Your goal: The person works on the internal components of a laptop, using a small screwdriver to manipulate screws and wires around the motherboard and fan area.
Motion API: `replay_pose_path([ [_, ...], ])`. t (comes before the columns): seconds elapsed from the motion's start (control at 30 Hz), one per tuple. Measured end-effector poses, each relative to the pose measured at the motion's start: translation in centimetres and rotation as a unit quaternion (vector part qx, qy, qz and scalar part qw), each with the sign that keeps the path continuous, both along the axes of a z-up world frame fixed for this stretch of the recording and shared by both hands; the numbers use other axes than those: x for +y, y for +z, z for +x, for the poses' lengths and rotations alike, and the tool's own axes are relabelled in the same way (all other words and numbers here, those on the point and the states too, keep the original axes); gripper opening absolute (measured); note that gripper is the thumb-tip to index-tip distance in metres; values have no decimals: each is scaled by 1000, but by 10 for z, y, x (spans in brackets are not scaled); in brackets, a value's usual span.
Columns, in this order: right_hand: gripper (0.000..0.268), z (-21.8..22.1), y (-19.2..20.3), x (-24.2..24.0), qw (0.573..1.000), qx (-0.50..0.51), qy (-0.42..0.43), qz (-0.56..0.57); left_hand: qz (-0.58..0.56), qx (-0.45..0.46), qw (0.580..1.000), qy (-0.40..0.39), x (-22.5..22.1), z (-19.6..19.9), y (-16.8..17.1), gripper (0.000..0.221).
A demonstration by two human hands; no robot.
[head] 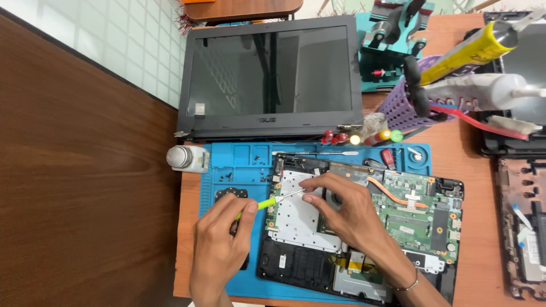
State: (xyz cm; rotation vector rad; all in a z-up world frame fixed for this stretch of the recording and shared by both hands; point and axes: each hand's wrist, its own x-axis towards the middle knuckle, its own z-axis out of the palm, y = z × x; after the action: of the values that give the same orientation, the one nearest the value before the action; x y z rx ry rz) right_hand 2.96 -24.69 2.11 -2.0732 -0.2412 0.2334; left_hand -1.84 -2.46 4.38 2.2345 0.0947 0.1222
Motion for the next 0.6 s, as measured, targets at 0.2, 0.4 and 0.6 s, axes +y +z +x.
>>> replay_pose_path([
  [0.2,14,-7,-3,-13,999,-33,-18,13,10,0,1000,-28,-13,1,4,21],
  [0.4,14,-13,1,-28,1000,1,-22,2,44,-33,997,-48,-24,-2,6,17],
  [0.6,12,-18,-7,-38,998,-57,38,4,59,11,997,-50,-30,-8,7,15],
])
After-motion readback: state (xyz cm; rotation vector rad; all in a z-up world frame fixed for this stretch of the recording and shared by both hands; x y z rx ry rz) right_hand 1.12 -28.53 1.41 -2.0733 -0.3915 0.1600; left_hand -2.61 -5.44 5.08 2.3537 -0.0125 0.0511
